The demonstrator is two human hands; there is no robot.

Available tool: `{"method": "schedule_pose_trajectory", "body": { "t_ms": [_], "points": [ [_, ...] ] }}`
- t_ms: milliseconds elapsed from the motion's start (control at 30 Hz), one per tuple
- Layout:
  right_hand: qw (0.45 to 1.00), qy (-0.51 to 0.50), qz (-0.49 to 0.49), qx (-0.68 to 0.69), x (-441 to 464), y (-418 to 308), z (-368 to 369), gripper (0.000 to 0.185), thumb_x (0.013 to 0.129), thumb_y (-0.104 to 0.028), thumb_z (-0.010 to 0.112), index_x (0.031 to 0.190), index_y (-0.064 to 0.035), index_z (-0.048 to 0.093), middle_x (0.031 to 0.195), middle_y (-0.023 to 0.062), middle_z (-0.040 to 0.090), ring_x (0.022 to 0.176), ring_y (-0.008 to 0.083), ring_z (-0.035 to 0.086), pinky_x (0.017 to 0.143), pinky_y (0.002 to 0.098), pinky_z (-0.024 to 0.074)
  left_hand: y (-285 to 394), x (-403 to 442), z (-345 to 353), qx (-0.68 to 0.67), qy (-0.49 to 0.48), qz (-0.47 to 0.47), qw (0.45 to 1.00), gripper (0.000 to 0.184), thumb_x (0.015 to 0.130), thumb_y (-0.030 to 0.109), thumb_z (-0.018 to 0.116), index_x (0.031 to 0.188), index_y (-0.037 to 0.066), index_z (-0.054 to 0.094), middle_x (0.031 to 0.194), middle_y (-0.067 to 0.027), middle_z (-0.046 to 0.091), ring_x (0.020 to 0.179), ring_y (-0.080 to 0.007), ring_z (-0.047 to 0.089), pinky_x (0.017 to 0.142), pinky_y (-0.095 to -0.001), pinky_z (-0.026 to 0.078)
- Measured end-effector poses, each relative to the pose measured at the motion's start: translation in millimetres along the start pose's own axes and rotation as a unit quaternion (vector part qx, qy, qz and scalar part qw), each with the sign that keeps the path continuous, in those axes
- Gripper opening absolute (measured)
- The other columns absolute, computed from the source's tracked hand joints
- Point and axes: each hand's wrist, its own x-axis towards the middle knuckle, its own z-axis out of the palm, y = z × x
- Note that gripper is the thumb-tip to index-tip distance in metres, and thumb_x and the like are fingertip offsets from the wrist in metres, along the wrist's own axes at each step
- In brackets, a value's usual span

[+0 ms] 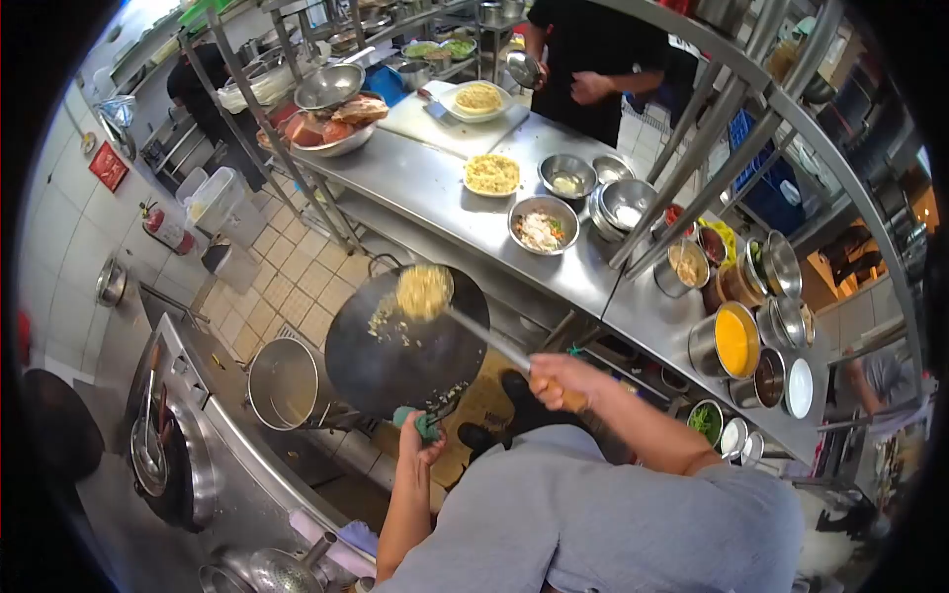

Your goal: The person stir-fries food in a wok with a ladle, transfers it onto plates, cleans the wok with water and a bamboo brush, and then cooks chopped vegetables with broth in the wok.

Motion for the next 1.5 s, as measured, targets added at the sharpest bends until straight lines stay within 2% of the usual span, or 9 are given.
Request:
{"method": "schedule_pose_trajectory", "body": {
  "t_ms": [233,300,367,467,600,733,1167,1267,1500],
  "points": [
    [0.979,0.092,-0.115,-0.141,-52.7,-102.7,14.2,0.012,0.093,-0.023,0.045,0.087,-0.0133,0.041,0.065,0.0015,0.045,0.043,0.0074,0.04,0.038,0.0236,0.036,-1.2,-8.3,1.1,-0.053,0.058,-0.014,0.997,0.017,0.074,0.017,0.06,0.083,0.007,0.049,0.069,-0.0048,0.052,0.057,-0.0179,0.054,0.048,-0.026,0.044],
    [0.967,0.12,-0.139,-0.174,-48.8,-122.9,12.5,0.012,0.092,-0.022,0.046,0.097,-0.0113,0.042,0.065,0.001,0.045,0.043,0.0072,0.041,0.038,0.0236,0.0371,-3.8,-1.6,-13.8,-0.043,0.049,-0.006,0.998,0.016,0.074,0.017,0.059,0.081,0.006,0.05,0.069,-0.0056,0.053,0.056,-0.0182,0.054,0.048,-0.0261,0.045],
    [0.943,0.15,-0.184,-0.234,-44.4,-142.9,11.7,0.028,0.092,-0.021,0.046,0.116,-0.0085,0.04,0.066,0.0008,0.046,0.044,0.0071,0.042,0.039,0.0235,0.0378,-8.2,-2.9,-17.6,-0.054,0.062,-0.008,0.997,0.016,0.074,0.018,0.059,0.081,0.006,0.05,0.069,-0.0059,0.054,0.056,-0.0183,0.054,0.047,-0.026,0.045],
    [0.927,0.185,-0.207,-0.253,-40.2,-170.0,0.9,0.041,0.092,-0.02,0.046,0.129,-0.0061,0.035,0.067,0.001,0.047,0.043,0.0075,0.042,0.039,0.0231,0.0381,-15.9,-5.6,-20.3,-0.069,0.096,-0.01,0.993,0.015,0.074,0.019,0.058,0.08,0.006,0.05,0.068,-0.0062,0.054,0.055,-0.0185,0.054,0.047,-0.0256,0.045],
    [0.857,0.253,-0.236,-0.382,-9.4,-176.1,-17.1,0.041,0.09,-0.018,0.047,0.128,-0.003,0.04,0.067,0.0024,0.049,0.044,0.0091,0.045,0.039,0.0237,0.0387,-23.2,-0.6,-29.4,-0.065,0.123,-0.027,0.99,0.015,0.077,0.02,0.057,0.081,0.007,0.051,0.068,-0.006,0.054,0.055,-0.0184,0.055,0.047,-0.0261,0.045],
    [0.835,0.289,-0.245,-0.399,7.3,-181.3,-33.5,0.041,0.088,-0.019,0.05,0.125,-0.002,0.044,0.066,0.0031,0.049,0.044,0.01,0.047,0.039,0.0244,0.0389,-26.5,-1.9,-33.9,-0.062,0.143,-0.04,0.987,0.015,0.078,0.022,0.056,0.082,0.008,0.052,0.069,-0.0052,0.055,0.056,-0.0177,0.055,0.048,-0.0265,0.045],
    [0.826,0.306,-0.234,-0.412,0.5,-185.0,-55.0,0.047,0.088,-0.019,0.05,0.131,-0.0023,0.04,0.067,0.0051,0.051,0.043,0.0101,0.047,0.04,0.0251,0.0394,-22.7,1.0,-34.3,0.001,0.147,-0.061,0.987,0.016,0.075,0.023,0.058,0.079,0.009,0.052,0.064,-0.0035,0.054,0.055,-0.0168,0.055,0.048,-0.0264,0.045],
    [0.822,0.306,-0.232,-0.422,-0.2,-183.5,-51.7,0.045,0.091,-0.016,0.047,0.133,-0.0057,0.037,0.063,0.0,0.046,0.042,0.0073,0.042,0.038,0.0228,0.0343,-21.0,-0.3,-26.7,0.029,0.156,-0.037,0.987,0.017,0.074,0.024,0.058,0.079,0.009,0.052,0.065,-0.0034,0.054,0.054,-0.0167,0.055,0.048,-0.0265,0.045],
    [0.777,0.333,-0.23,-0.483,4.2,-175.0,-53.6,0.049,0.088,-0.019,0.051,0.133,-0.0058,0.038,0.065,0.0052,0.051,0.044,0.0117,0.049,0.043,0.0274,0.0412,-18.2,7.4,-24.9,0.043,0.162,-0.055,0.984,0.017,0.074,0.024,0.059,0.079,0.01,0.053,0.065,-0.0026,0.054,0.055,-0.0163,0.054,0.048,-0.026,0.045]
  ]
}}
